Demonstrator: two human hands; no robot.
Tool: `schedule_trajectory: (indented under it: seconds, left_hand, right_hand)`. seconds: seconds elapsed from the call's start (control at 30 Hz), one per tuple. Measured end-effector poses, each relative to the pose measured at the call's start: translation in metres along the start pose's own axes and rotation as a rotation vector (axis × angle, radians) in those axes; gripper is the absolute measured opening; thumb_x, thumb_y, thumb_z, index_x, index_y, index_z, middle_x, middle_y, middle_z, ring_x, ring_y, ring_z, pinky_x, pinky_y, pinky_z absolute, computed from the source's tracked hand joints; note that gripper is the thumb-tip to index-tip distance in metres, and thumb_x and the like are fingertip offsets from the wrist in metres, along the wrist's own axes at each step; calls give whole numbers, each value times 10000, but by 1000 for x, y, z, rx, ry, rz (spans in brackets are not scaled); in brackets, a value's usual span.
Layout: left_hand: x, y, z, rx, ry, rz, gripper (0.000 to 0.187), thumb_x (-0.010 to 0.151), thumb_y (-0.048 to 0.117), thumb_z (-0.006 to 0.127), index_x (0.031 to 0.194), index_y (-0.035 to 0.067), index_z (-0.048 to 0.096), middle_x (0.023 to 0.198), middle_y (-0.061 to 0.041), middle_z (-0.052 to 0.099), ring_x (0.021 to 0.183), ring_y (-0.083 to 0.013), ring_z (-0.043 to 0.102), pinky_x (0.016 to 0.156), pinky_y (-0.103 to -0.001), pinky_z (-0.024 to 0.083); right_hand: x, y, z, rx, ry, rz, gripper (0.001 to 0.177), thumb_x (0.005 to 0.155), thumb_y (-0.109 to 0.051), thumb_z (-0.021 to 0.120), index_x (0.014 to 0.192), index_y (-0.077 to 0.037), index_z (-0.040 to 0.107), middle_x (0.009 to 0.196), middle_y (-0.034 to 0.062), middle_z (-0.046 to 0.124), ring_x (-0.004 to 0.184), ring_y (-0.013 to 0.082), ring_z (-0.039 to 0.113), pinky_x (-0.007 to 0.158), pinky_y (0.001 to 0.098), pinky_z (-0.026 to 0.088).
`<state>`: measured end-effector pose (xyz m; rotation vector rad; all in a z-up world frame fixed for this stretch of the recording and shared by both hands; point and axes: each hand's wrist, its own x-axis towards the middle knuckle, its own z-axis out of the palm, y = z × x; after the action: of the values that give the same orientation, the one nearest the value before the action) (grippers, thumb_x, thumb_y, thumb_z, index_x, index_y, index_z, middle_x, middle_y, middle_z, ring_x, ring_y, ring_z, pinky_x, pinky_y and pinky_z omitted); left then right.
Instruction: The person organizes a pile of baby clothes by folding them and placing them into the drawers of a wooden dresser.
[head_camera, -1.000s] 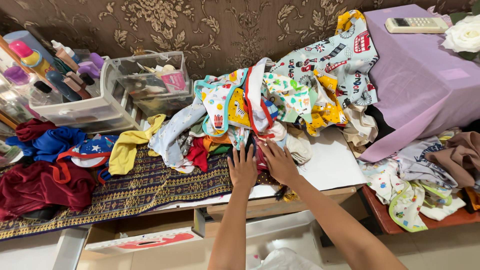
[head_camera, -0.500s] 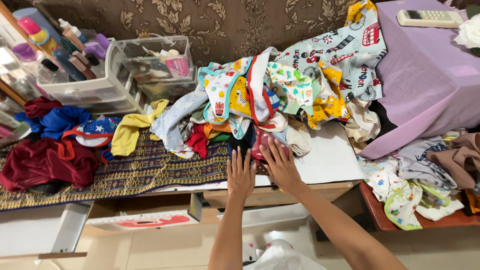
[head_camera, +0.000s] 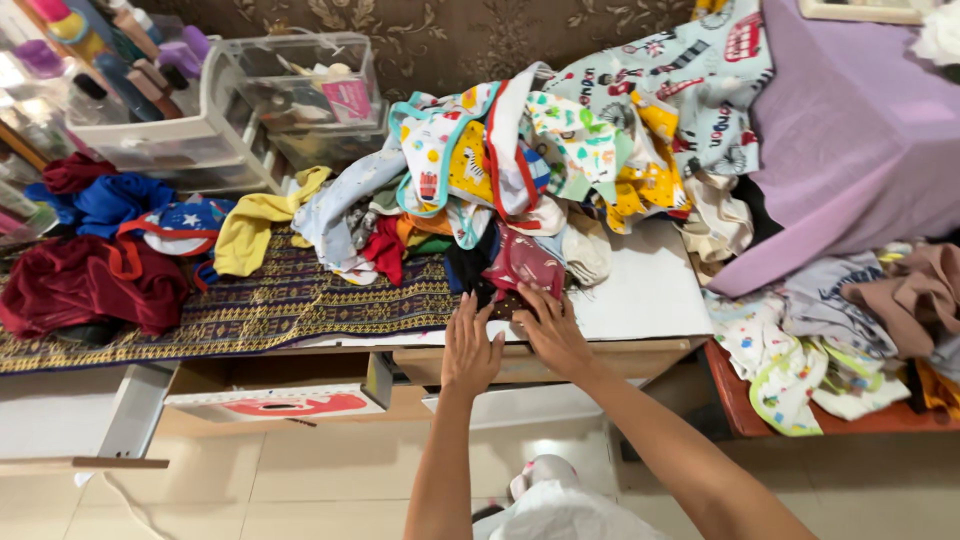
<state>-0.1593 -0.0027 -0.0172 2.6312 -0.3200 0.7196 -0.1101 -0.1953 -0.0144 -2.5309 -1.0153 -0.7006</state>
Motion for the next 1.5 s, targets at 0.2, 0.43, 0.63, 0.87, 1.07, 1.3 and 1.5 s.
schedule_trajectory:
  seconds: [0.2, 0.43, 0.63, 0.87, 1.07, 1.3, 1.5]
  left_hand:
    - [-13, -4, 7, -66, 20, 27, 283, 995, 260, 591, 1173, 49, 530, 1536, -253, 432, 1476, -395, 372, 1212, -524, 301]
    - [-37, 0, 4, 44, -71, 42, 357, 912, 263, 653, 1162, 27, 557, 1520, -272, 405, 1455, -412, 339, 1179, -541, 263]
    - [-37, 11, 14, 68, -186, -133, 413, 748, 107, 679, 1143, 86, 557, 1561, -215, 377, 1506, -382, 279, 1234, -541, 201]
    - [-38, 20, -1, 94, -366, -200, 569, 716, 259, 733, 1216, 63, 544, 1594, -198, 320, 1512, -368, 218, 1216, -559, 149]
    - [-20, 35, -29, 123, -601, -248, 668, 900, 608, 539, 1233, 52, 701, 1661, -199, 204, 1564, -366, 169, 1273, -556, 104]
    - [-14, 33, -45, 333, -895, -151, 495, 833, 462, 695, 1124, 69, 769, 1730, -154, -41, 1570, -330, -43, 1223, -521, 124]
    - [-18, 29, -33, 297, -780, -162, 586, 831, 503, 713, 1233, 78, 707, 1711, -151, 86, 1571, -335, 86, 1246, -516, 151]
  right_hand:
    - [-6, -17, -14, -13, 45, -24, 137, 896, -233, 675, 1004, -161, 633, 1181, 46, 580, 1165, 254, 514, 1115, 542, 299]
    - [-16, -50, -27, -97, -21, 118, 150, 932, -273, 670, 1008, -147, 642, 1005, 25, 576, 1003, 233, 539, 975, 477, 382]
    - [-14, -58, -17, -106, -189, 302, 169, 895, -281, 684, 933, -120, 653, 991, 43, 601, 1020, 251, 559, 885, 490, 403]
    - [-16, -55, -14, -78, -357, 318, 195, 821, -298, 753, 869, -124, 679, 993, 32, 659, 1058, 243, 584, 886, 493, 422]
    - [-11, -43, -21, 154, -644, 416, 162, 747, -255, 782, 844, -131, 743, 890, 107, 750, 937, 318, 713, 840, 478, 545]
    - [-29, -46, 2, 127, -1027, 329, 284, 739, -300, 707, 904, -89, 802, 925, 169, 749, 909, 376, 709, 821, 477, 569]
    - [-39, -58, -5, 357, -1308, 345, 213, 737, -185, 709, 860, -48, 816, 798, 103, 796, 719, 215, 784, 708, 355, 629]
